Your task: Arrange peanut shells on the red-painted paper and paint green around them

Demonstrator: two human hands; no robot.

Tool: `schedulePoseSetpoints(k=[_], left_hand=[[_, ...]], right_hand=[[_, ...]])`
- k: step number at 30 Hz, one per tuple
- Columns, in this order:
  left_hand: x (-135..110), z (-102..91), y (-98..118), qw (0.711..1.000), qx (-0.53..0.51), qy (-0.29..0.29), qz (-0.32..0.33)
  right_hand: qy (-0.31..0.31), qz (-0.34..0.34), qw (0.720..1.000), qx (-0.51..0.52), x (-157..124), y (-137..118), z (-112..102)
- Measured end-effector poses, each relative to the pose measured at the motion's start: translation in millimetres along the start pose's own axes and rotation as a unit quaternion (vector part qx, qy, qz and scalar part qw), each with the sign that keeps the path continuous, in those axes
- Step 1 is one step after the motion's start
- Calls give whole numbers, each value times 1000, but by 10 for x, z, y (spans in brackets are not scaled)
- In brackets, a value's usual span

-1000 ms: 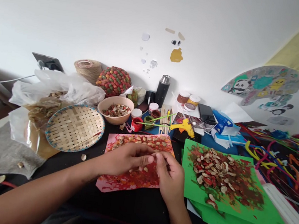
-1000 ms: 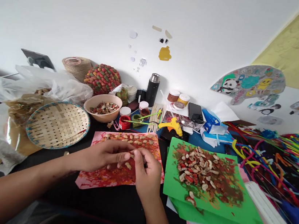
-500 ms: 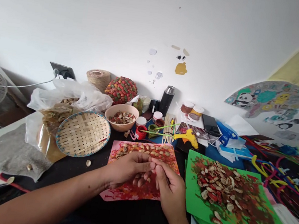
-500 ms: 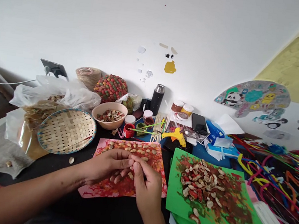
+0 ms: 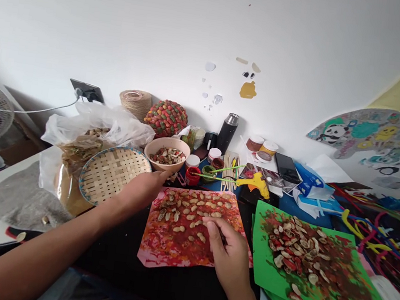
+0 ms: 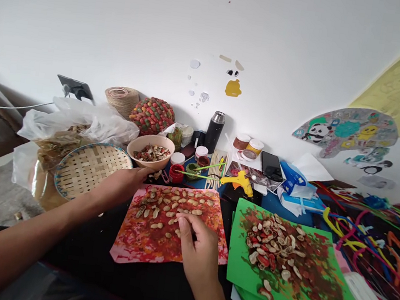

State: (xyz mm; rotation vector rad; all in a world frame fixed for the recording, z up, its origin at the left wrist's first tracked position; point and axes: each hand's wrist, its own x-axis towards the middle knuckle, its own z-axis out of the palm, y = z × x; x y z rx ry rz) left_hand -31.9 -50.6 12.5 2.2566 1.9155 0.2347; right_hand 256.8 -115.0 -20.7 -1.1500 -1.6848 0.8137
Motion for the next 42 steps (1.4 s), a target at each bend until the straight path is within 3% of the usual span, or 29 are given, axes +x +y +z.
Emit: schedulePoseSetpoints(k=[7, 13, 42], left_hand=[[-64, 5, 287, 997, 29, -51, 43], [-16, 154, 382, 994, 70, -67, 60], [-33, 206, 374, 995, 5, -65, 73]], right_hand=[[14, -12, 1000, 0, 0, -67, -7], [24, -4, 1000, 6, 24, -50, -22], [15, -9, 1000, -12, 44, -66, -30]])
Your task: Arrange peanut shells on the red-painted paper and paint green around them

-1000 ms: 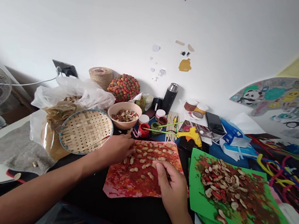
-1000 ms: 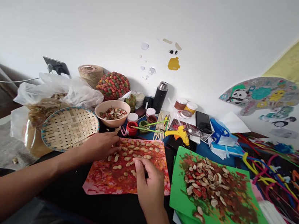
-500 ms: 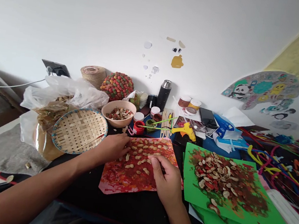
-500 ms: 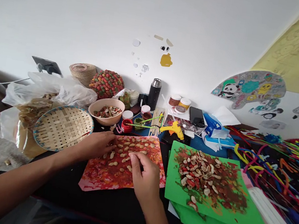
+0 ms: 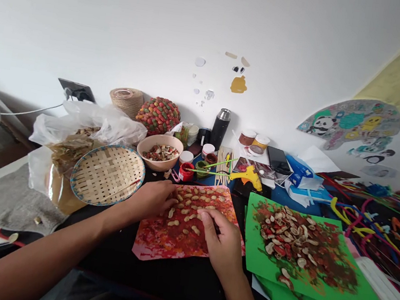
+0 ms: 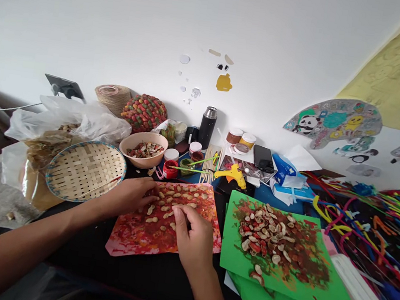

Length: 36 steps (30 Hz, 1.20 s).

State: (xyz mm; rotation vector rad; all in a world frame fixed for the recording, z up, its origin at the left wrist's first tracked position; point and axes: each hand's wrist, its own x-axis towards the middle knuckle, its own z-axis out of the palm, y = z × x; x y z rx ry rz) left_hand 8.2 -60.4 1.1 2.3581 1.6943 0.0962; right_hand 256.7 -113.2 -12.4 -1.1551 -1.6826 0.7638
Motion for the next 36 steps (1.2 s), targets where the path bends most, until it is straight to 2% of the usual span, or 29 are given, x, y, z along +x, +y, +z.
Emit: schedulePoseSetpoints(k=[2, 7, 9, 14, 28, 33, 36], left_hand=[[-52, -28, -18, 1000, -11, 3, 8], [-219, -17, -52, 993, -43, -22, 108], [-241, 21, -56, 991, -31, -29, 127], [-182, 71, -29, 991, -20, -28, 126], [-160, -13, 30, 990, -50, -65, 116], [-171, 46, -21, 995, -40, -48, 83], [-214, 87, -35, 995, -37, -34, 86]], right_hand=[[4, -2, 1000, 1, -4, 7, 2], [-1, -1, 1000, 0, -15, 24, 10], [-3, 0, 1000, -1, -12, 24, 8], [-7, 3, 1000, -5, -4, 27, 5], [-33, -20, 999, -23, -21, 73, 39], [-39, -28, 998, -39, -20, 77, 38], [-42, -27, 998, -43, -26, 77, 38]])
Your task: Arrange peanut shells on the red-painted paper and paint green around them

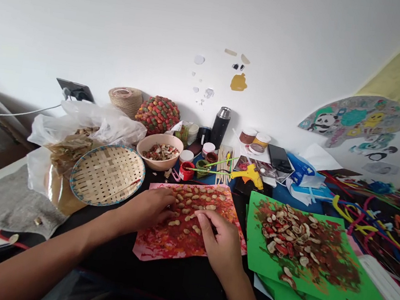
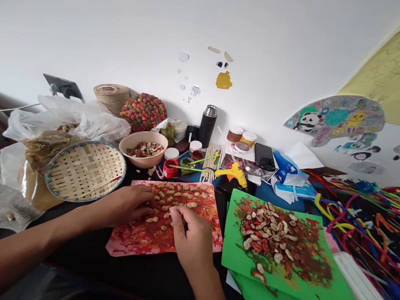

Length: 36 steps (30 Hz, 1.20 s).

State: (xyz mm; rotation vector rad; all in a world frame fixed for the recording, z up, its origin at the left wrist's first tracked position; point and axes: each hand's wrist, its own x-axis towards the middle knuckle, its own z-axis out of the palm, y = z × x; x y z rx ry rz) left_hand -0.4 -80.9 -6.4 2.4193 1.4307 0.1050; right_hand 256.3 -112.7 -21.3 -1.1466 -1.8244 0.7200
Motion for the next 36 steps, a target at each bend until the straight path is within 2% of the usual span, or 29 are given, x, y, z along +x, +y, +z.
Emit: schedulePoseSetpoints(k=[7, 11, 14, 22, 28, 36], left_hand=[[-18, -33, 29, 999, -26, 21, 35], [-61, -140, -90, 997, -20, 70, 0], [-104, -172, -166, 997, 13, 82, 1], [-156, -94, -138, 997, 57, 40, 30], [-201, -159, -76, 997, 69, 12, 24], [-8, -96, 5, 1000, -1, 1, 19]], right_hand=[[-10, -6, 1000, -2, 0, 7, 2], [-6, -4, 1000, -3, -5, 17, 6], [-10, -11, 1000, -6, -10, 17, 9], [-10, 1, 999, -32, 7, 9, -15], [-13, -8, 999, -41, 0, -2, -16], [-20, -7, 999, -44, 0, 1, -9]])
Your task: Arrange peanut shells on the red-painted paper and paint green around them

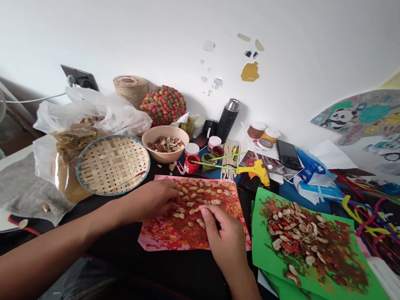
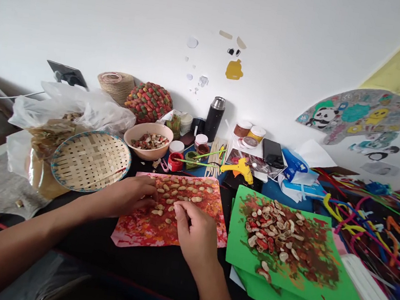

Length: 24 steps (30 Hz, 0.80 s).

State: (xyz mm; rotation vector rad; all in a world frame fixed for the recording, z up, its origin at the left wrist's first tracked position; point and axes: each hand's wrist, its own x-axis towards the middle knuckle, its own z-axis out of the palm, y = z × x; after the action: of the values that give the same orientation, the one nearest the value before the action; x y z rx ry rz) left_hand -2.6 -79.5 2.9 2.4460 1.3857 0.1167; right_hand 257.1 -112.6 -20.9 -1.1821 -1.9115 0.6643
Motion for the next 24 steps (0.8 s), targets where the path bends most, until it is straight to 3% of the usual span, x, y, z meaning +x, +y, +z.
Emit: schedulePoseSetpoints(k=[6, 11, 16, 24], left_hand=[[95, 69, -15, 999, 7, 39, -12], [-24, -60, -149, 997, 0, 67, -46], [-235, -157, -262, 996, 34, 19, -86], [-284, -48, -156, 992, 74, -15, -101]], right_hand=[[-6, 3, 1000, 5, 0, 0, -5], [-5, -2, 1000, -1, -4, -8, -10], [-6, -6, 1000, -9, -1, -27, -18], [-6, -6, 1000, -29, 6, -5, -5]])
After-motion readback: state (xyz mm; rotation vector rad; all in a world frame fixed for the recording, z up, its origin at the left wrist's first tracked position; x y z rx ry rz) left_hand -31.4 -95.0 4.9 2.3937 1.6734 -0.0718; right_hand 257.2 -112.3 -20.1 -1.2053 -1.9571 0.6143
